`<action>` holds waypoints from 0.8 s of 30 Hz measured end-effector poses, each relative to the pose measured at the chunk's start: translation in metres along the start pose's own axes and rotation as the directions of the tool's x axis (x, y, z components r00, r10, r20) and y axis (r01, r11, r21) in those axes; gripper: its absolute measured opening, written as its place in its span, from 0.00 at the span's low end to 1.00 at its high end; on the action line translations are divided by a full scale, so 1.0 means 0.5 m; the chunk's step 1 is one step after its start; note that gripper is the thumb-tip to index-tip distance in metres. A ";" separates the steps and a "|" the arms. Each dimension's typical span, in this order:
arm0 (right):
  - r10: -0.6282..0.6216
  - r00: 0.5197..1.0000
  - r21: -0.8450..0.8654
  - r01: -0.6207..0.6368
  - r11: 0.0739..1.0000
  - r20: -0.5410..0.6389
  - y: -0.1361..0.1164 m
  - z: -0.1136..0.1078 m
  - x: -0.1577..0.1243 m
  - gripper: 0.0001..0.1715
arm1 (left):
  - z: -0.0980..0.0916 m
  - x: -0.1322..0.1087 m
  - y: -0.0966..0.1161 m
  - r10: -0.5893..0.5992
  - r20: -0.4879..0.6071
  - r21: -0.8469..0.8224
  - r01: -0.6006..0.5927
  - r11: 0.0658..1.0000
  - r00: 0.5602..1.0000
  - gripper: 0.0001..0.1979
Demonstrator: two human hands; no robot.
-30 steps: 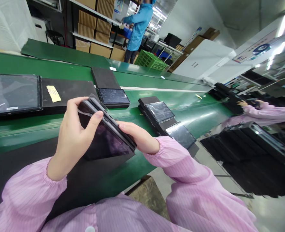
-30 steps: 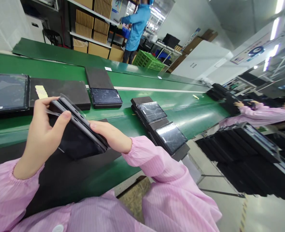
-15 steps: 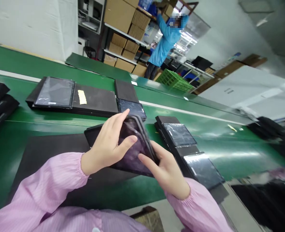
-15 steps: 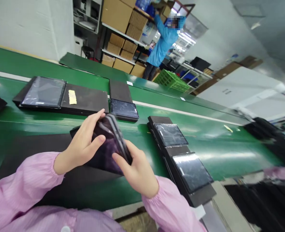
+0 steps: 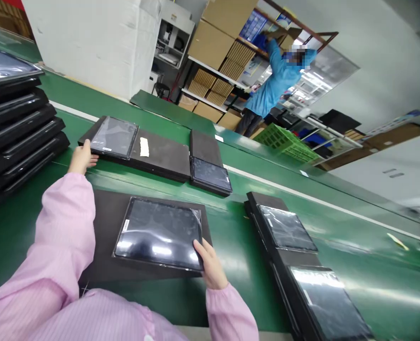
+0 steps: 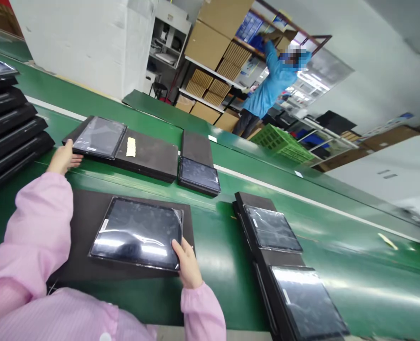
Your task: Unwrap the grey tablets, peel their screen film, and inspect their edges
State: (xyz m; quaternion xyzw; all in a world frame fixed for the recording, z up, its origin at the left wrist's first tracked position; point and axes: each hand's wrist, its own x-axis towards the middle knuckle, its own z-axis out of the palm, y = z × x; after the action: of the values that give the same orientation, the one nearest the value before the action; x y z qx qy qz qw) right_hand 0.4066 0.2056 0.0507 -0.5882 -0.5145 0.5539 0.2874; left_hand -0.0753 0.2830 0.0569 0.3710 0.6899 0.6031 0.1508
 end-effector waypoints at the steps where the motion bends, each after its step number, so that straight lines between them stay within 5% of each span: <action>1: -0.002 1.000 -0.081 0.001 0.997 -0.007 -0.009 -0.005 0.004 0.30 | 0.015 0.000 -0.010 -0.093 -0.034 -0.052 0.091 0.994 0.995 0.21; 4: -0.001 0.997 -0.339 -0.024 0.941 -0.073 -0.046 -0.025 0.010 0.22 | 0.053 0.002 -0.016 -0.359 -0.153 -0.224 0.321 0.920 0.921 0.10; 10: -0.128 0.976 -0.543 0.011 0.840 -0.178 -0.163 -0.019 0.027 0.17 | 0.050 0.003 0.031 -0.513 -0.102 -0.508 0.399 0.764 0.852 0.04; 13: -0.169 0.986 -0.465 0.145 0.874 -0.010 -0.230 0.063 0.066 0.10 | 0.039 -0.001 0.072 -0.527 0.073 -0.599 0.459 0.656 0.847 0.06; 17: -0.175 0.939 -0.188 0.237 0.953 0.298 -0.314 0.253 0.157 0.15 | 0.045 -0.012 0.142 -0.500 0.283 -0.649 0.547 0.529 0.819 0.06; 21: -0.304 0.919 0.055 0.300 0.952 0.253 -0.407 0.405 0.239 0.23 | 0.079 -0.073 0.225 -0.471 0.325 -0.711 0.540 0.449 0.820 0.06; 24: -0.365 0.919 0.124 0.349 0.929 0.148 -0.472 0.432 0.253 0.16 | 0.101 -0.174 0.285 -0.439 0.339 -0.755 0.519 0.400 0.832 0.08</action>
State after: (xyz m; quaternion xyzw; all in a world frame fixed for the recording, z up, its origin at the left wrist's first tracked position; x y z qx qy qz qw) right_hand 0.1161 0.3445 0.1724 -0.4211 -0.6087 0.5636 0.3667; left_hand 0.0640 0.2588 0.1592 0.0676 0.3950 0.7668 0.5015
